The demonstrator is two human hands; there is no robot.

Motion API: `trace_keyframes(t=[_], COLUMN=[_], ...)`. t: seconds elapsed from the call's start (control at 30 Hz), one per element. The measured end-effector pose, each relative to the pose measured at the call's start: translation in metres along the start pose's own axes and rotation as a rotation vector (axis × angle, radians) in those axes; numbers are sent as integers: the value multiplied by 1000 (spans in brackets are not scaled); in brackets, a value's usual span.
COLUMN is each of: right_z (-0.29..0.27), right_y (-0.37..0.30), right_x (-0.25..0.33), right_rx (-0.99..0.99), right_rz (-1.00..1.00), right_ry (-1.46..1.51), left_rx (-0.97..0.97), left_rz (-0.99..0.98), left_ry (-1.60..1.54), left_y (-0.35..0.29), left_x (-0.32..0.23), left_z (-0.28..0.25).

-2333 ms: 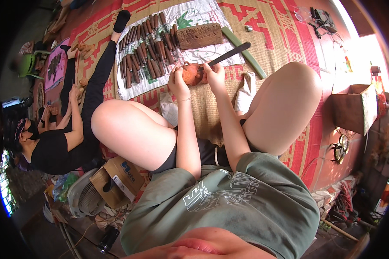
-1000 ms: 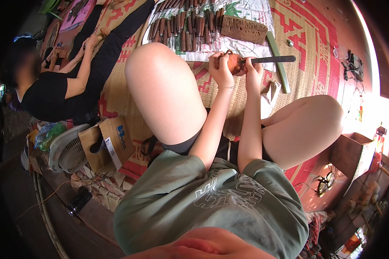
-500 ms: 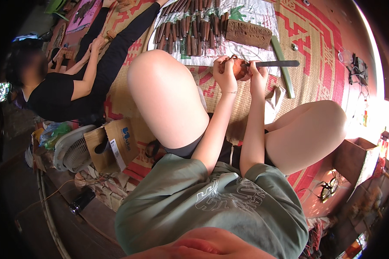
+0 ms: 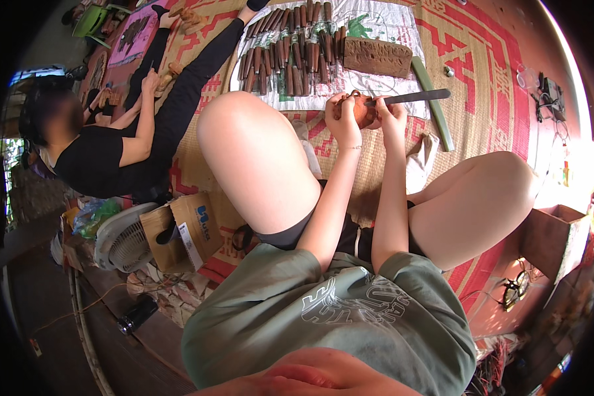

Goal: The person sits on a mat and uses a carving knife to shape a reddish-brown wooden figurine. They hold the piece in their left hand and carefully carve details with the knife in their right hand, rotating the object as needed.

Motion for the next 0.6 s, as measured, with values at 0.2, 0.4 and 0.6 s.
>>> trace_keyframes(t=[0.2, 0.4, 0.6], right_z=[-19, -4, -23], right_y=[3, 3, 7], right_x=[-32, -13, -17], right_rx=[-92, -13, -42], right_rz=[88, 26, 11], right_ry=[157, 212, -94], left_rx=[5, -25, 18], left_rz=[23, 35, 14], left_ry=[-11, 15, 5], left_y=[2, 3, 3], left_x=[-1, 3, 2], left_z=[-2, -7, -5])
Point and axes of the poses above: each hand's wrist, its own y-axis towards the middle knuckle, its own z-axis out of the palm, x = y × z, the point moved 8 cm from there along y, towards the middle knuckle, and after that the axes turned 10 degrees about -z, right-handed, at the moved point
